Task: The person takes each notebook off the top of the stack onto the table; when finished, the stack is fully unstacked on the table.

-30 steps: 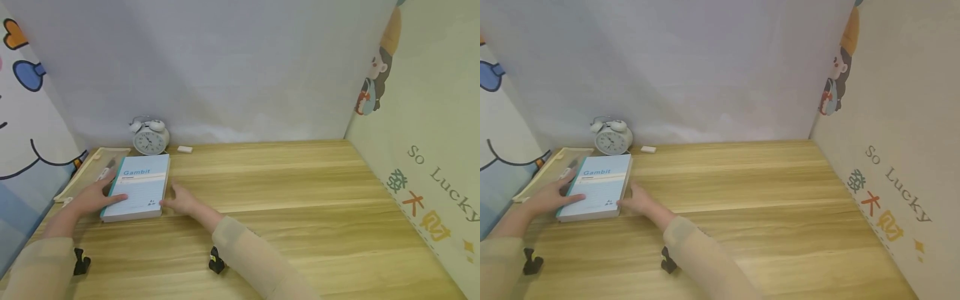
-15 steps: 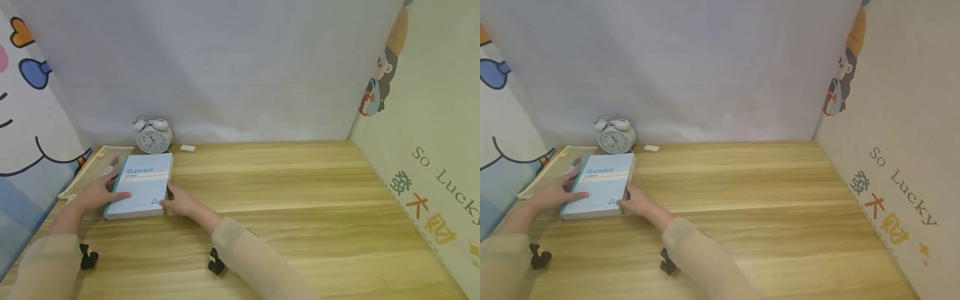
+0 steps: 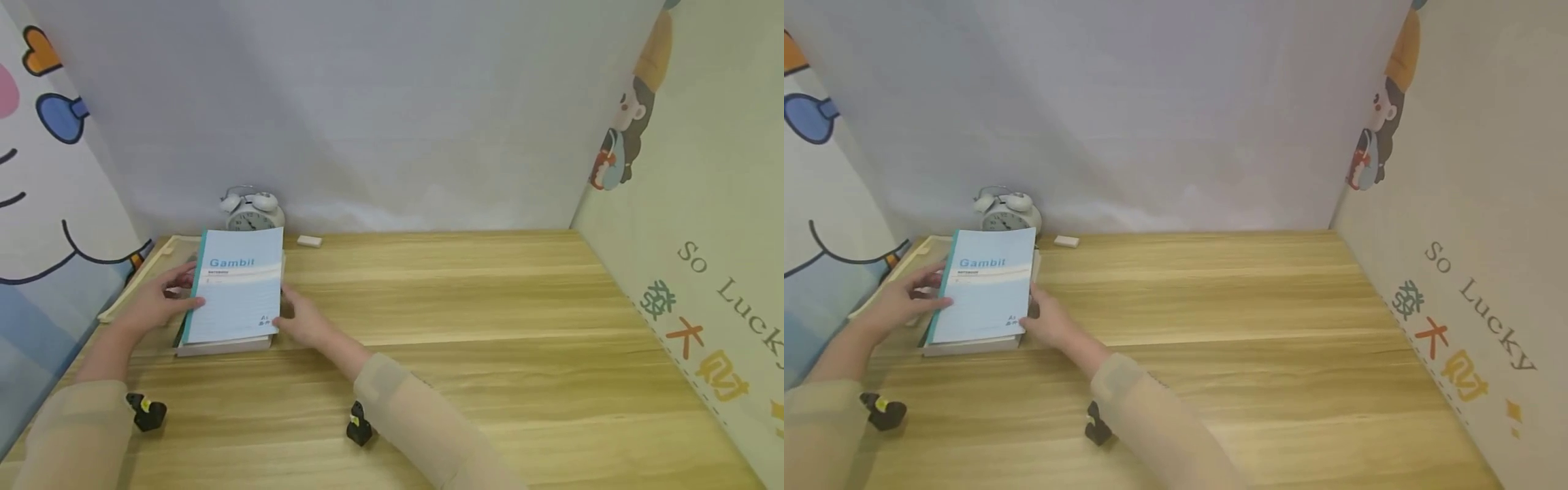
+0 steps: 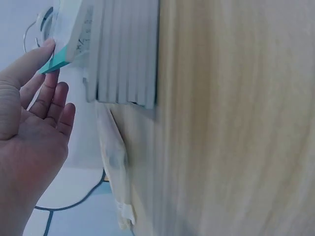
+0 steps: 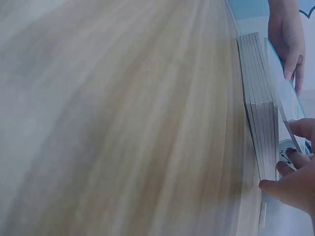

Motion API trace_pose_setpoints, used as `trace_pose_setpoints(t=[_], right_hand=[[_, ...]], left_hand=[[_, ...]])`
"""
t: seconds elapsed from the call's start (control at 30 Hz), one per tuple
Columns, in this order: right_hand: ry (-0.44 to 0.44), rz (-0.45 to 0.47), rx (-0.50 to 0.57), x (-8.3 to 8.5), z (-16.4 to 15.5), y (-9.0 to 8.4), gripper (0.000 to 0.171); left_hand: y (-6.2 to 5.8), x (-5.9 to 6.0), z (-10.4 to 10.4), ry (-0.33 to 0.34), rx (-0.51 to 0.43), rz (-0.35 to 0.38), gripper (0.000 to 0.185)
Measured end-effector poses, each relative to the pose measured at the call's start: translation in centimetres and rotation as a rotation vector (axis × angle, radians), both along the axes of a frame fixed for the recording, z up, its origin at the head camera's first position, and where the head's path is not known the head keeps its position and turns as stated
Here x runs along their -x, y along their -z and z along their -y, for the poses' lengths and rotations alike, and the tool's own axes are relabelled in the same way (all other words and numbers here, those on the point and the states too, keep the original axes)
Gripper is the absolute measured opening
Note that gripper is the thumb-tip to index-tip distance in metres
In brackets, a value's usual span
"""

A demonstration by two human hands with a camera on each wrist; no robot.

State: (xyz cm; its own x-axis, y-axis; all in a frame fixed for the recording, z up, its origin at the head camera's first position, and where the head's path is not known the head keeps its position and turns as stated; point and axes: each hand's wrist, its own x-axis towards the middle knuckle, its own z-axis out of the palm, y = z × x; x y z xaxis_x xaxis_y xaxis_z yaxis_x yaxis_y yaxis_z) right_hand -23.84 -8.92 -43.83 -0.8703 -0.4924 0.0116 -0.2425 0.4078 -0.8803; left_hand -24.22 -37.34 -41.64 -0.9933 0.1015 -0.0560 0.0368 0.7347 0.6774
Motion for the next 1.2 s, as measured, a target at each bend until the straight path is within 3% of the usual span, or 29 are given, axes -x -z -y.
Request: trace_pose_setpoints(t=[0.2,0.5,0.7,0.93,1.2], right_hand=[[0.052,-0.022,0.098,0.8,-1.1,-1.1,0.066],[0.11,-0.085,0.089,2.0,-4.6,-3.4,0.068],[0.128,-0.078,0.043,2.2,-7.7,-4.4,0.068],[0.131,-0.059,0.004,2.6,-11.1,-4.5,0.072],[0.099,0.024,-0.042,1.9,-14.1,-3.0,0.077]], left_hand=[[-1.6,0.2,-1.1,0.016,0.064,-0.077,0.085],[-3.5,1.3,-4.1,0.073,0.166,-0.121,0.089],[-4.9,1.6,-7.2,0.093,0.163,-0.146,0.089],[-4.7,2.2,-10.2,0.191,0.15,-0.154,0.078],[-2.8,2.9,-13.0,0.277,0.222,-0.182,0.065]])
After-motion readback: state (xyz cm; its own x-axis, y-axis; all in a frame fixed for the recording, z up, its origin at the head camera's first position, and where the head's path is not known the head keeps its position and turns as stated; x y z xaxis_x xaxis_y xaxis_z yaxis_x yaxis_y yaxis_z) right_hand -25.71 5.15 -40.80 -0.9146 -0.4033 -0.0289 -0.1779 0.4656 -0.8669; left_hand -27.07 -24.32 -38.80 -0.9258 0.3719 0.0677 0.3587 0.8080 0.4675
